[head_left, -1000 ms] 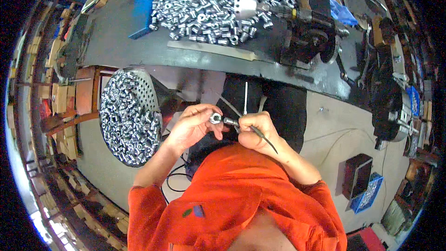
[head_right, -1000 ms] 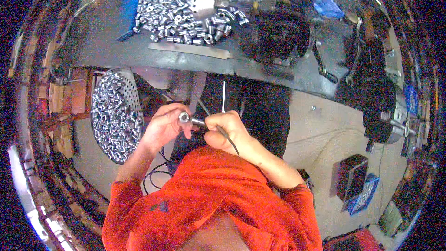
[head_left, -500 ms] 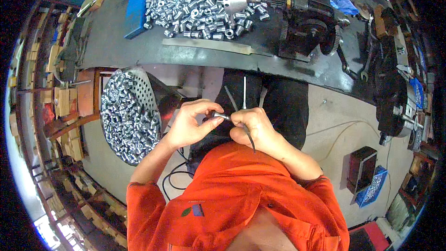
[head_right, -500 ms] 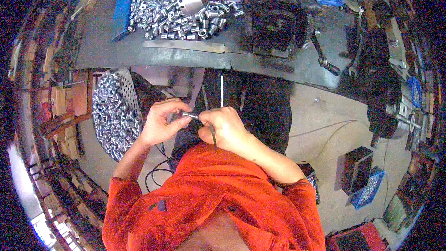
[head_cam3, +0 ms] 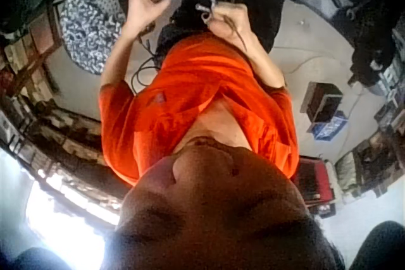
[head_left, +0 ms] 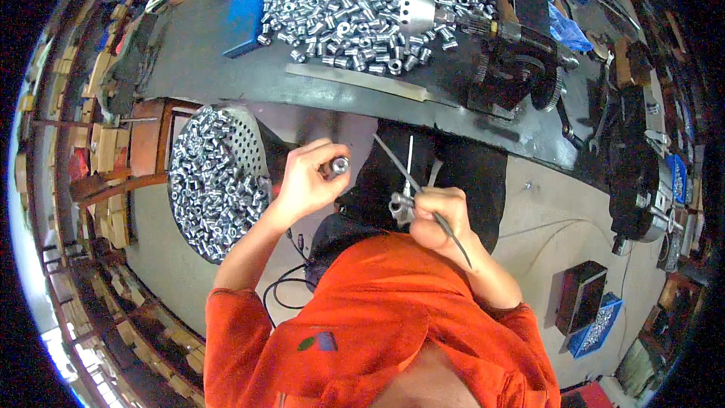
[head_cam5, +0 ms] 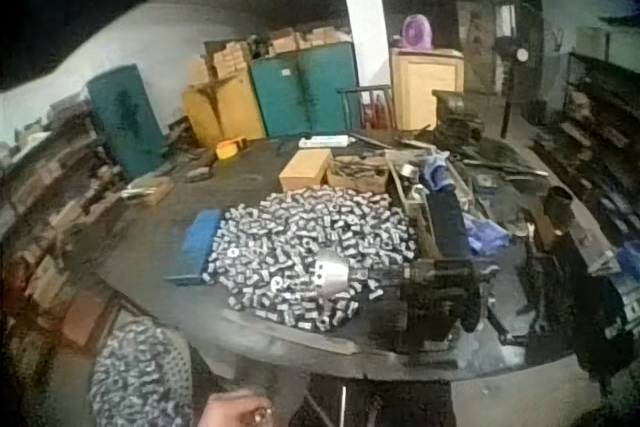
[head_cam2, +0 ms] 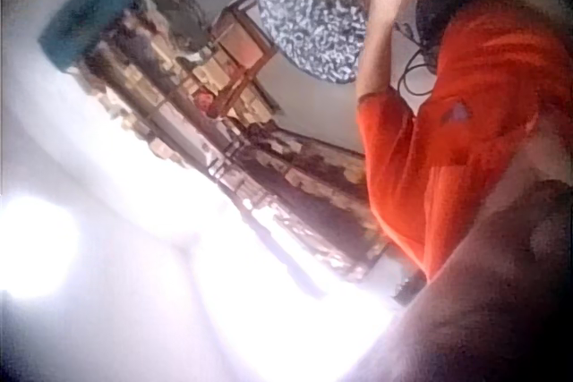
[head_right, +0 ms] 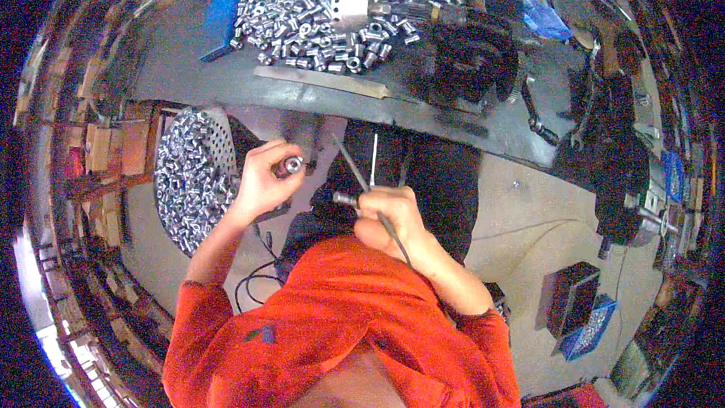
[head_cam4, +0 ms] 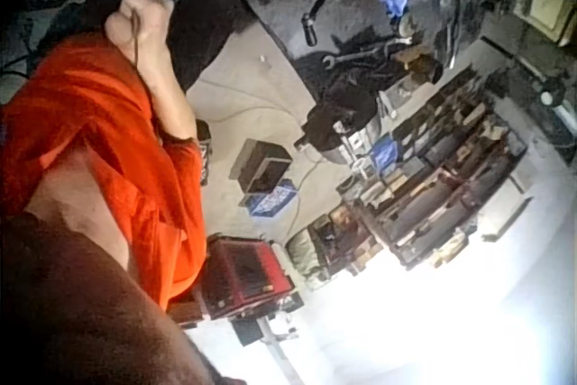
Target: The person picks up small metal components from a bin, places them into a machine to process them, and then puts the finished items into a separate collection area.
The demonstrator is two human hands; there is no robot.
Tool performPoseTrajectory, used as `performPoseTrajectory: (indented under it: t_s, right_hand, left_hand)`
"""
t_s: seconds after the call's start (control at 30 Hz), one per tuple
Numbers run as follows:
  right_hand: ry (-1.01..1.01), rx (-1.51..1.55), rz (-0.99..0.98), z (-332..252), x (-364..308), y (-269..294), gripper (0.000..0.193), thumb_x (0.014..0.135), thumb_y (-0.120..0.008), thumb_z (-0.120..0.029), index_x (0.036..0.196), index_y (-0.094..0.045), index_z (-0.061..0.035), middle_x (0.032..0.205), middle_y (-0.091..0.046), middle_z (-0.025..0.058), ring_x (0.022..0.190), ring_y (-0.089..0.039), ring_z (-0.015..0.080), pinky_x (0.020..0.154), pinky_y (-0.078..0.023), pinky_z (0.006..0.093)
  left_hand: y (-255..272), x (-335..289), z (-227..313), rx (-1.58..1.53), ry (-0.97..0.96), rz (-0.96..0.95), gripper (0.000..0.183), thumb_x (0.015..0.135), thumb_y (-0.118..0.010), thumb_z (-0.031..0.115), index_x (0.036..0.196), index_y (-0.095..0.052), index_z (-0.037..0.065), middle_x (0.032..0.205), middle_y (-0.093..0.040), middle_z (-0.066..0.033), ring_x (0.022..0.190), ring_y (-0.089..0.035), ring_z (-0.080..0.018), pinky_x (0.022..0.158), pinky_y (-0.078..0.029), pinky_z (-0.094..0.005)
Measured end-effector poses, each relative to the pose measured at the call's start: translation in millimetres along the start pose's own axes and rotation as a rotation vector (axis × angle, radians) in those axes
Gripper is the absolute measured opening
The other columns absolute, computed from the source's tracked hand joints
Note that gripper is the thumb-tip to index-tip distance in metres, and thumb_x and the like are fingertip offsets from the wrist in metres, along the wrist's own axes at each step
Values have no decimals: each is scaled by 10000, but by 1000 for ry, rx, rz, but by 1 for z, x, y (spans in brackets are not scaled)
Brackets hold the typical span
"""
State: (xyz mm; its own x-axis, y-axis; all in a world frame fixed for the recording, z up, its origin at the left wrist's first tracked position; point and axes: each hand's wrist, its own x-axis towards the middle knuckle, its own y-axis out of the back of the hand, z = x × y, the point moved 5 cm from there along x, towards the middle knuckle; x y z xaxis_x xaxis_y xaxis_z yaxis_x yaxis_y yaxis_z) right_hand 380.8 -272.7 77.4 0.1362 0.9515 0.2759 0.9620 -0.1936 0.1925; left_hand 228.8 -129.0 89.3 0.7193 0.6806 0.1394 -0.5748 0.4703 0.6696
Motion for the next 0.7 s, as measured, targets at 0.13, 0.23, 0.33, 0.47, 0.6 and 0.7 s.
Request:
performPoseTrajectory:
  t_s: [0.13,0.23,0.33,0.47,0.6,0.7]
  right_hand:
    - [236,128,-34,-28,-2,-2,268,500,-514,10,524,-264,-81,502,-335,51,375,-315,209,370,-226,312]
    - [203,198,-121,-30,-5,-7,306,582,-591,-105,545,-288,-77,523,-318,53,411,-345,235,405,-232,352]
    - [146,144,-176,-25,-5,-11,342,630,-620,-146,558,-295,-70,527,-304,61,429,-356,258,425,-232,377]
    - [77,161,-193,-19,2,-16,318,643,-608,-125,565,-307,-56,525,-316,79,434,-360,262,426,-255,368]
    - [23,82,-210,-12,15,-26,244,611,-587,-11,571,-350,-54,532,-351,101,459,-416,276,440,-313,372]
    - [48,-24,-201,0,20,-32,239,617,-628,-61,596,-390,-58,563,-430,114,504,-481,321,451,-358,389]
  left_hand:
    - [3,0,-14,189,-22,58,203,586,-633,14,788,-617,34,648,-518,-74,493,-517,-204,469,-406,-316]
    - [0,0,-19,194,-38,72,210,572,-634,17,780,-617,40,653,-523,-84,513,-528,-245,481,-416,-344]
    - [-1,0,-17,218,-65,65,218,568,-636,24,784,-620,46,657,-522,-89,549,-542,-277,499,-430,-367]
    - [-3,1,-14,208,-72,70,224,571,-641,43,794,-623,60,674,-517,-94,592,-555,-310,519,-446,-386]
    - [-19,2,-6,252,-136,-27,238,580,-668,89,813,-628,70,703,-513,-99,634,-569,-312,546,-451,-397]
    - [-27,6,-2,211,-126,-83,234,599,-664,100,830,-633,90,694,-520,-94,646,-576,-308,559,-458,-400]
